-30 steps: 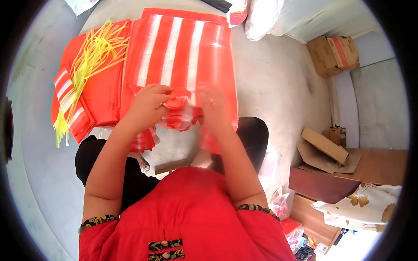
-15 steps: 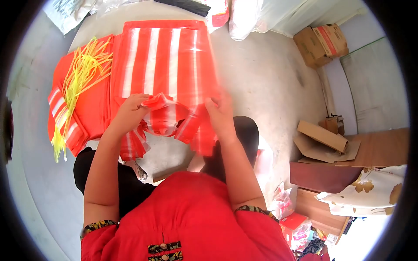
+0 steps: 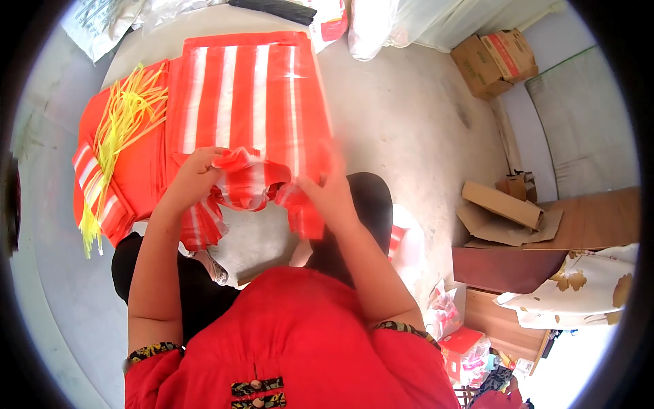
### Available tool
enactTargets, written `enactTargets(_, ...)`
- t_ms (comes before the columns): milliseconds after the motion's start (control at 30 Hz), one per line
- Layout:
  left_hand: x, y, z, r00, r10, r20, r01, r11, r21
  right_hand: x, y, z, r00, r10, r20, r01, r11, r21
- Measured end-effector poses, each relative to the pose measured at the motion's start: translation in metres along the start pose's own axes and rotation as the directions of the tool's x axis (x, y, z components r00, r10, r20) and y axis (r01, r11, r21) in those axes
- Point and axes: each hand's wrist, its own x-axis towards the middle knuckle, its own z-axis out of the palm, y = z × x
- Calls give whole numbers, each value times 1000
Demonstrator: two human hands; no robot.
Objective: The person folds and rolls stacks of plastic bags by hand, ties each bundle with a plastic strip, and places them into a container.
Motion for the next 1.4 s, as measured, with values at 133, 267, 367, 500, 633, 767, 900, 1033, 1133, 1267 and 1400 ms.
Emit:
enactTargets(133,-6,-6,6,966,259,20,-251,913,322,-29,1,-6,976,-187,113,215,916,-339)
enactTargets(267,-16,2,11,942,335,25,-307,829,467,-42,-8,-15,938,-195,287,278,916,-288)
enactTargets(367,-20,0,13,937,350,17,-308,799,516,-32,-26,-16,939,54,341,-31,997,-74)
enactTargets(500,-21,2,18,921,388,12,-334,775,537,5,-53,3,878,103,468,-108,994,-16)
enactTargets(633,-20,0,20,903,430,25,-376,760,530,45,-54,26,824,160,543,-205,979,23)
enactTargets(767,-17,-1,17,885,463,53,-417,734,537,61,-52,40,792,254,555,-348,935,70)
enactTargets(900,-18,-3,16,873,485,53,-434,722,539,66,-47,41,761,226,608,-269,963,-20)
enactTargets(1033,-18,-3,17,868,493,50,-441,722,533,72,-37,49,841,162,516,-102,985,-141)
enactTargets(1133,-20,-4,17,873,485,52,-433,723,539,69,-49,61,894,136,426,-54,979,-199)
enactTargets(1267,-22,-6,19,879,475,47,-416,712,566,73,-51,69,906,104,411,-1,970,-244)
enactTargets(1400,-25,-2,20,925,381,7,-337,807,485,77,-47,76,914,153,377,2,925,-380)
